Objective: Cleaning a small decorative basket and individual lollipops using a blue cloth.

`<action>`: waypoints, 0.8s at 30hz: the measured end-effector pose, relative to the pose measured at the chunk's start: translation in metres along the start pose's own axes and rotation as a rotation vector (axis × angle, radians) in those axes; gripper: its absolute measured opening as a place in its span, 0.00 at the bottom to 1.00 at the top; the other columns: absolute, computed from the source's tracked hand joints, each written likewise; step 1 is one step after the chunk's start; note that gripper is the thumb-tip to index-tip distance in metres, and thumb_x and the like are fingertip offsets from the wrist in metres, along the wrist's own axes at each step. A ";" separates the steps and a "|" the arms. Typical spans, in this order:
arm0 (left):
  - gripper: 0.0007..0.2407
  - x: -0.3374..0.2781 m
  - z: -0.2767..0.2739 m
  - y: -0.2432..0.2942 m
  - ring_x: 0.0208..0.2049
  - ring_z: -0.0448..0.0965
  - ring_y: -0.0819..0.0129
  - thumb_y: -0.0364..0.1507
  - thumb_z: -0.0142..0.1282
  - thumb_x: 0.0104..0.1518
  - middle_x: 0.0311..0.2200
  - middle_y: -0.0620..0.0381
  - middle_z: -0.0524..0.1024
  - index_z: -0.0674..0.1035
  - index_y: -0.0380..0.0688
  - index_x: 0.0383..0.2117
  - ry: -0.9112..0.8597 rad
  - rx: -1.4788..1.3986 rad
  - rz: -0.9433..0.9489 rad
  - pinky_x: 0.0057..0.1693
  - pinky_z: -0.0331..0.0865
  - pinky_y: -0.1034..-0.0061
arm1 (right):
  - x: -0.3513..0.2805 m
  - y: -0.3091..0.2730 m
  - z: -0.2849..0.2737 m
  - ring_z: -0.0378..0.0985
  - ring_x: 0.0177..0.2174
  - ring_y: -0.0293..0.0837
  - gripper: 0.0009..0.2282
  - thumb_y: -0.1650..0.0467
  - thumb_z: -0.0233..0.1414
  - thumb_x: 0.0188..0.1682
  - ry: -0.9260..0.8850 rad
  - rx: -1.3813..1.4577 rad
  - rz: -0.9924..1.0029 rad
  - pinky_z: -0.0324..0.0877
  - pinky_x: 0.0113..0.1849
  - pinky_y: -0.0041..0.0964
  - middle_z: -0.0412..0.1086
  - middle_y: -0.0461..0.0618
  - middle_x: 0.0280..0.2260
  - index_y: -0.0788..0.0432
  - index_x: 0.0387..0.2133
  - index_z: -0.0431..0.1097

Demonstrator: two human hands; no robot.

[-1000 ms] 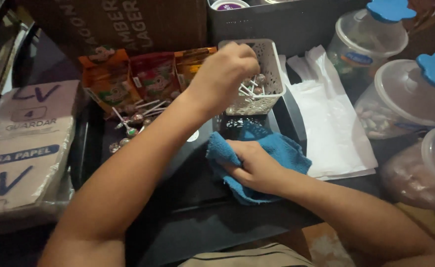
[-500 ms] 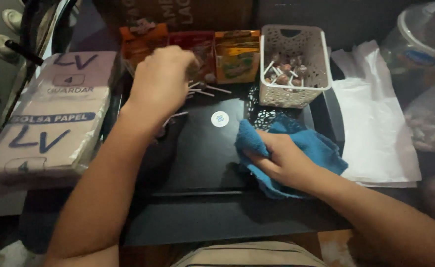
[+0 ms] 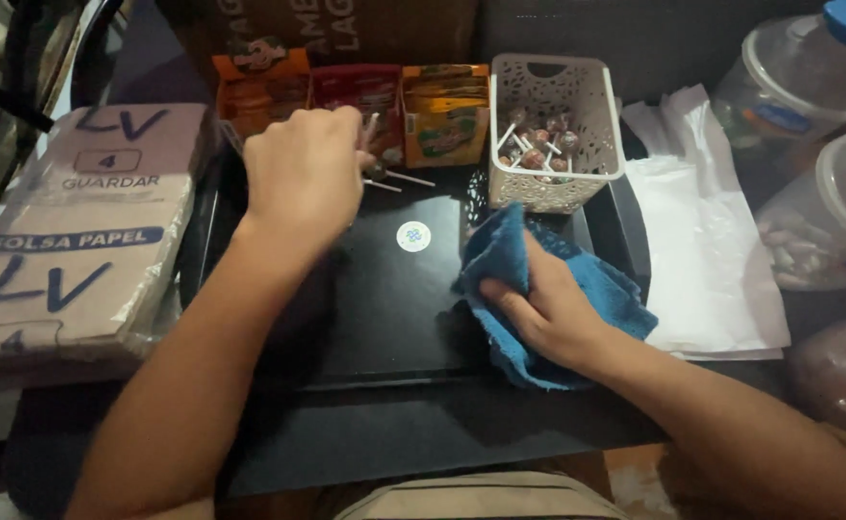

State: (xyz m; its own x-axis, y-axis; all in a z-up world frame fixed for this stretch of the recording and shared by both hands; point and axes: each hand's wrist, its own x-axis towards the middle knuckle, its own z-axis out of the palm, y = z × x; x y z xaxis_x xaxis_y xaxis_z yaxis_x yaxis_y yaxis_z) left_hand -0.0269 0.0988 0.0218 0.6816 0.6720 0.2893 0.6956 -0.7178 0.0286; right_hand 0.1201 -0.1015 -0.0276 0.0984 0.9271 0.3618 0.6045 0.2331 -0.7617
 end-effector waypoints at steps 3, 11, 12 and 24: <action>0.07 -0.027 -0.031 0.037 0.28 0.79 0.38 0.31 0.57 0.52 0.23 0.41 0.77 0.80 0.41 0.30 -0.121 -0.344 0.100 0.33 0.72 0.51 | -0.004 -0.005 -0.001 0.72 0.34 0.60 0.11 0.69 0.45 0.49 0.091 -0.042 -0.058 0.68 0.39 0.52 0.68 0.65 0.32 0.67 0.39 0.63; 0.02 -0.050 0.029 0.096 0.20 0.72 0.80 0.24 0.56 0.49 0.16 0.64 0.72 0.75 0.42 0.25 -0.436 -1.999 -0.176 0.29 0.65 0.90 | -0.002 -0.003 -0.007 0.50 0.60 0.60 0.41 0.71 0.64 0.33 0.131 0.123 -0.291 0.45 0.59 0.55 0.49 0.65 0.59 0.65 0.59 0.47; 0.02 -0.049 0.026 0.096 0.20 0.72 0.80 0.24 0.56 0.49 0.16 0.64 0.72 0.75 0.42 0.25 -0.438 -1.999 -0.172 0.29 0.65 0.90 | -0.003 -0.001 -0.006 0.50 0.60 0.60 0.41 0.71 0.64 0.33 0.133 0.120 -0.292 0.45 0.59 0.55 0.49 0.65 0.59 0.65 0.59 0.47; 0.16 -0.052 -0.008 0.085 0.34 0.63 0.63 0.35 0.62 0.47 0.31 0.55 0.64 0.67 0.42 0.30 0.403 -0.969 0.400 0.44 0.58 0.73 | -0.035 0.068 0.001 0.75 0.40 0.52 0.13 0.63 0.45 0.51 0.395 -0.184 -0.161 0.66 0.45 0.44 0.71 0.54 0.39 0.61 0.38 0.68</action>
State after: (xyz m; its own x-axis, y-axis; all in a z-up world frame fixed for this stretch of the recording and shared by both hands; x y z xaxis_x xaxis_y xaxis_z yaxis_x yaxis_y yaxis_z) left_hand -0.0052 0.0015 0.0163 0.5712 0.3796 0.7277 -0.1470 -0.8250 0.5457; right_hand 0.1568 -0.1178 -0.0929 0.2639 0.6917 0.6723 0.7633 0.2763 -0.5840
